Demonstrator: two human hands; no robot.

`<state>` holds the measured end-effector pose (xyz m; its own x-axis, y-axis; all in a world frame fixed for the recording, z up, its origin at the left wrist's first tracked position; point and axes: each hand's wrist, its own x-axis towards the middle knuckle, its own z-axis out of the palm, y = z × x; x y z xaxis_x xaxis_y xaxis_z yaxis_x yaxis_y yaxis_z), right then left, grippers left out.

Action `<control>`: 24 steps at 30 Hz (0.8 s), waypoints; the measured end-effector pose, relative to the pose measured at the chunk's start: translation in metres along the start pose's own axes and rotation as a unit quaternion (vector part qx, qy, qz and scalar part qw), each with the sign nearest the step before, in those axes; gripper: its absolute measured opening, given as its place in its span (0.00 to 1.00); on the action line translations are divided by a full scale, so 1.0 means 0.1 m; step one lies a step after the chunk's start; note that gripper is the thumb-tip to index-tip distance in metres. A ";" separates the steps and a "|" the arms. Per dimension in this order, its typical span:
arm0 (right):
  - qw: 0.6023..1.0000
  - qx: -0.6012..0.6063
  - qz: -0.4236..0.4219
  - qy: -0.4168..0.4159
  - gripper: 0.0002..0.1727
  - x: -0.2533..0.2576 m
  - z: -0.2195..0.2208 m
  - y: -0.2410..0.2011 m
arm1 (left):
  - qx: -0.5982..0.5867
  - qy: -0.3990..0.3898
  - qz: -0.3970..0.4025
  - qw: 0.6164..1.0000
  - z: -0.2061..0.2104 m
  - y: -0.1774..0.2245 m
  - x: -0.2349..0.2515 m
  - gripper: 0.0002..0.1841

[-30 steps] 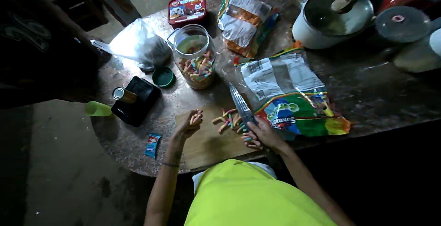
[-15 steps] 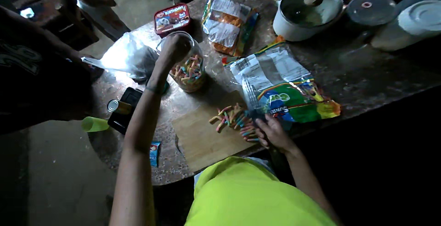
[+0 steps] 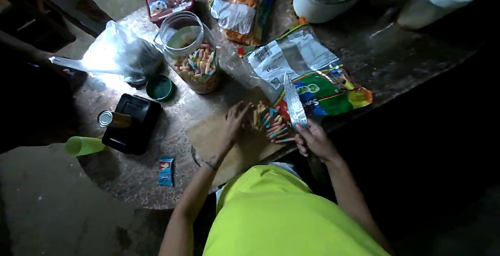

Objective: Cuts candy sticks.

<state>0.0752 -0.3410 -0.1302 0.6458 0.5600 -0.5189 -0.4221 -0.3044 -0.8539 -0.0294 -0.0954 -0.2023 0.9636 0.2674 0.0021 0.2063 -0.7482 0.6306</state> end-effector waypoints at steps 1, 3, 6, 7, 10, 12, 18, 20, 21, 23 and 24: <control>1.000 -0.007 0.000 -0.002 0.10 0.00 0.01 0.00 | 0.026 -0.010 0.013 1.000 0.17 -0.07 -0.03 0.33; 1.000 -0.019 -0.003 -0.009 0.11 0.03 0.01 0.01 | 0.077 -0.015 0.025 0.997 0.33 -0.14 -0.05 0.30; 1.000 -0.031 0.001 0.000 0.11 0.05 0.05 0.01 | 0.043 0.036 0.031 0.998 0.32 -0.11 -0.11 0.26; 0.999 -0.039 0.005 0.005 0.11 0.06 0.07 0.00 | 0.020 0.061 0.027 0.998 0.31 -0.11 -0.16 0.25; 0.998 -0.061 0.003 -0.004 0.14 0.09 0.13 0.02 | -0.028 0.105 -0.001 0.994 0.30 -0.14 -0.36 0.20; 0.997 -0.075 -0.001 -0.023 0.17 0.12 0.17 0.03 | -0.042 0.130 0.010 0.991 0.34 -0.23 -0.51 0.15; 0.985 -0.157 0.020 -0.064 0.21 0.25 0.31 -0.02 | -0.007 0.160 -0.005 0.987 0.28 -0.33 -0.78 0.13; 0.978 -0.193 0.029 -0.074 0.22 0.29 0.35 -0.04 | -0.001 0.166 -0.051 0.985 0.23 -0.34 -0.86 0.13; 0.973 -0.213 0.032 -0.081 0.23 0.31 0.38 -0.05 | 0.003 0.173 -0.067 0.983 0.21 -0.35 -0.89 0.13; 0.960 -0.258 0.039 -0.098 0.23 0.33 0.43 -0.09 | 0.013 0.188 -0.089 0.978 0.19 -0.38 -0.95 0.12; 0.954 -0.279 0.037 -0.106 0.23 0.36 0.46 -0.10 | 0.017 0.199 -0.098 0.975 0.19 -0.39 -0.97 0.12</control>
<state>0.0730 -0.2823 -0.1384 0.4595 0.6469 -0.6086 -0.0194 -0.6777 -0.7351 -0.1273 -0.1036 -0.2421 0.7646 0.6159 0.1899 0.3910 -0.6774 0.6231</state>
